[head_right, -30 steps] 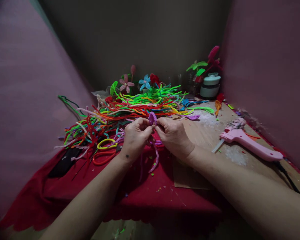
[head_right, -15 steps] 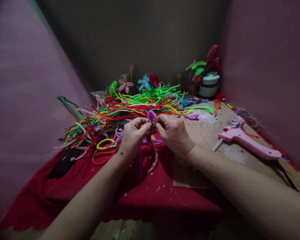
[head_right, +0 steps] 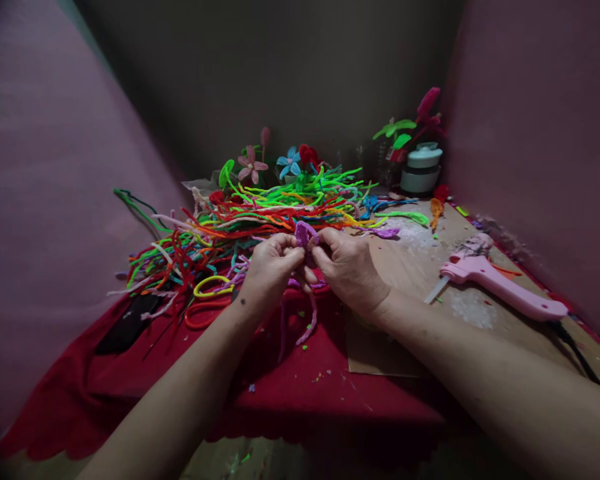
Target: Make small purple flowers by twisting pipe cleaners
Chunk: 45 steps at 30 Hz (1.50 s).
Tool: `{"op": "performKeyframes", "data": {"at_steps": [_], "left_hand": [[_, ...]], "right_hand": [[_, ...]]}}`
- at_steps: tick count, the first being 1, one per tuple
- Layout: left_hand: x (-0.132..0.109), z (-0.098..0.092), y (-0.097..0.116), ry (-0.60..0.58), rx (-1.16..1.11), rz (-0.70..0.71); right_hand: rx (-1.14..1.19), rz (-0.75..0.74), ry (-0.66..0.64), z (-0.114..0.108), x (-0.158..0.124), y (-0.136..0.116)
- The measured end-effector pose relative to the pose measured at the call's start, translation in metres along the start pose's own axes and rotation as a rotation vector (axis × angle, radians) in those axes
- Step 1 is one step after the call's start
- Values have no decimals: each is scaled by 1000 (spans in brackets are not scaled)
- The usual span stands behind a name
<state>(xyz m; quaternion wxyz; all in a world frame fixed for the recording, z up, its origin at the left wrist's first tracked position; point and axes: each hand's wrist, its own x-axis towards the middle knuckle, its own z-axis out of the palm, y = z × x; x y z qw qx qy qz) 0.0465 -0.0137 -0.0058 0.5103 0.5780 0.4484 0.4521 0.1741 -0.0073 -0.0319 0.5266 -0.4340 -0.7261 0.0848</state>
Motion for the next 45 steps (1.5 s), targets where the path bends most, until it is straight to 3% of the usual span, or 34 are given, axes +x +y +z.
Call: {"op": "performKeyframes", "data": {"at_steps": [5,9,15,18,23,29,32,37,45], "left_hand": [[2,-1,-9,41,97,36],[2,-2,-14,72,193,75],[2,-1,-11,11,133,109],[2,-2,-8,-4,109,102],[-1,-2,-1,-88,41,-22],[0,-10,4,-123,-117,-10],[1,-14,6,-187,-198,-14],[0,-14,8,-212,-219,-20],[1,-16,5,-234,-199,-16]], "right_hand": [[-154,-161,-33,0,0,2],[-152,-151,-42,-1,1,3],[56,48,-54,-2,4,5],[100,40,-16,-1,3,4],[144,35,8,-1,1,1],[440,89,-178,-2,7,5],[578,80,-149,0,7,4],[811,261,-131,2,6,-2],[979,464,-316,-1,10,7]]}}
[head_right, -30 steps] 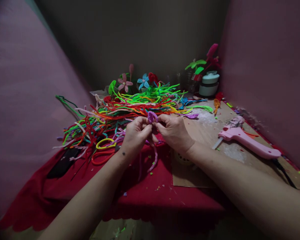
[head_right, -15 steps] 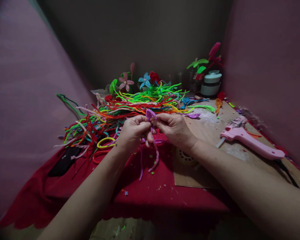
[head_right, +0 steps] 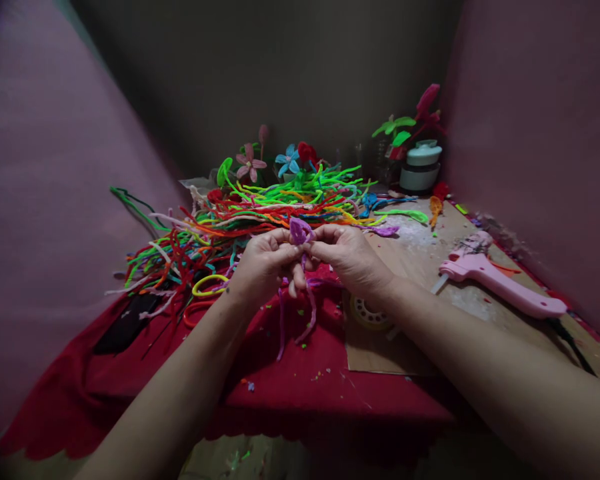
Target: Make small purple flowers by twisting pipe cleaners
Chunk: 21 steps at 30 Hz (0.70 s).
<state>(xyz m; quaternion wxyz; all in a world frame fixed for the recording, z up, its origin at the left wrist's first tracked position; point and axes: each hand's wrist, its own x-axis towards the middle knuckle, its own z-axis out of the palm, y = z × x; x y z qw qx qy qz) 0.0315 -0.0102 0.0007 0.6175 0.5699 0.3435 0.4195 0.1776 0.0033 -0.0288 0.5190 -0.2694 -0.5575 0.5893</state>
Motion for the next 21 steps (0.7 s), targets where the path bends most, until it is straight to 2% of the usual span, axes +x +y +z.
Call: {"op": "performKeyframes", "data": {"at_steps": [5,10,15,21], "left_hand": [[1,-5,1,-89,-79,-29],[2,-6,3,-114,-151,-78],[1,-1,3,-98,-154,-90],[-1,3,1,-42,-40,-51]], "right_hand": [[109,47,-28,1,1,0],[167,68,-14,5,-1,-3],[123,46,-33,4,-3,-5],[77,43,-56,5,-3,-5]]}}
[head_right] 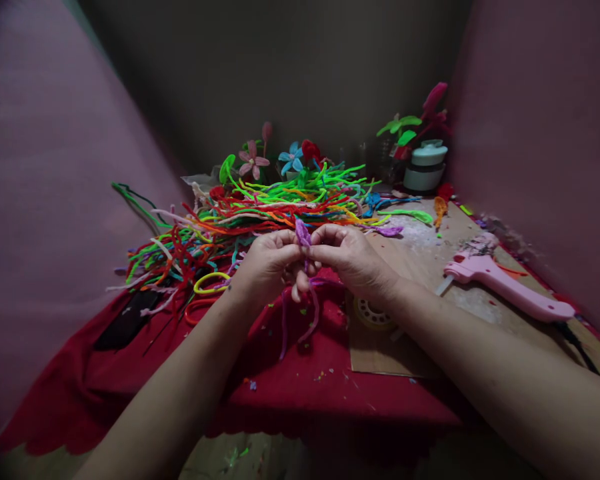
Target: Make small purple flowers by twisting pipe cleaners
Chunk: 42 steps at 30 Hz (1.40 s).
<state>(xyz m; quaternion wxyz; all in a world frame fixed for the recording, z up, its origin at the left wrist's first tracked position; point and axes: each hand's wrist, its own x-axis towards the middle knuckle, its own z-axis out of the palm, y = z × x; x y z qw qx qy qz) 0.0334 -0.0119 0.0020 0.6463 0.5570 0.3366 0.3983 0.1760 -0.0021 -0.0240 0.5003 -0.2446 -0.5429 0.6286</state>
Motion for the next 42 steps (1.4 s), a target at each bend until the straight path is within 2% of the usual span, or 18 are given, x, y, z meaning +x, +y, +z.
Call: {"op": "performKeyframes", "data": {"at_steps": [8,12,16,21,26,30,42], "left_hand": [[-1,1,0,4,35,37],[0,1,0,24,67,55],[2,1,-3,46,82,43],[3,1,-4,72,96,46],[2,5,-2,108,101,46],[1,6,-1,119,117,53],[1,7,-1,100,130,-10]], "right_hand": [[-65,-12,61,0,2,2],[-83,-144,90,0,2,4],[-305,-261,123,3,-2,2],[-518,-324,162,1,-5,4],[-757,-471,302,-3,-4,7],[-916,-581,363,-1,-6,8],[-996,-608,377,0,-7,6]]}}
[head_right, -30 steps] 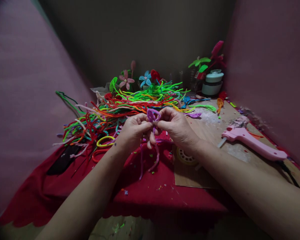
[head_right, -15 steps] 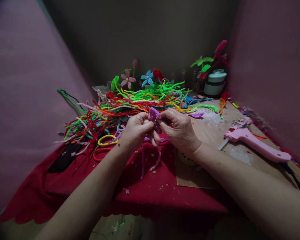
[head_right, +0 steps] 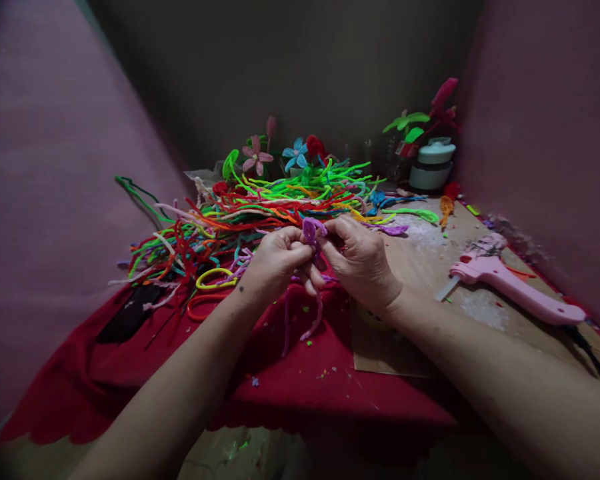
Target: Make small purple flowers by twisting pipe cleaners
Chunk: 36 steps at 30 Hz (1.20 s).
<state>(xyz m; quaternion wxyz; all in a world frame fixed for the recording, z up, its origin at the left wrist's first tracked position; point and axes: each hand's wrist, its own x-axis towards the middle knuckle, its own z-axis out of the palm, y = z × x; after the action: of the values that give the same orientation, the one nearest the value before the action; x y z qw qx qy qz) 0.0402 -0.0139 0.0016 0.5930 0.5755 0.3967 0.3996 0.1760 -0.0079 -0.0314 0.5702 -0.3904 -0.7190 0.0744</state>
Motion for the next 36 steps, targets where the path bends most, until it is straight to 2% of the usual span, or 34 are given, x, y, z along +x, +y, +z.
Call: {"op": "performKeyframes", "data": {"at_steps": [6,10,12,16,22,24,27,30,32,36], "left_hand": [[0,2,-2,65,26,8],[2,2,-8,125,91,53],[4,1,-13,138,122,93],[7,-2,-16,135,111,171],[5,-1,-9,95,-2,156],[3,0,-7,76,-41,152],[2,1,-6,67,-63,173],[2,1,-6,58,-75,164],[3,0,-7,37,-84,140],[4,-2,-7,-9,-83,149]], "right_hand": [[-189,-184,-69,-2,1,-1],[-297,-206,-125,0,0,-1],[-232,-166,-146,0,0,-2],[-11,10,-177,-2,3,-7],[287,365,-211,-6,9,-11],[314,435,-192,-6,9,-10],[275,404,-144,-5,8,-8],[157,255,-132,-4,8,-8],[88,207,-148,-4,8,-8],[142,302,-192,-6,10,-11]]}}
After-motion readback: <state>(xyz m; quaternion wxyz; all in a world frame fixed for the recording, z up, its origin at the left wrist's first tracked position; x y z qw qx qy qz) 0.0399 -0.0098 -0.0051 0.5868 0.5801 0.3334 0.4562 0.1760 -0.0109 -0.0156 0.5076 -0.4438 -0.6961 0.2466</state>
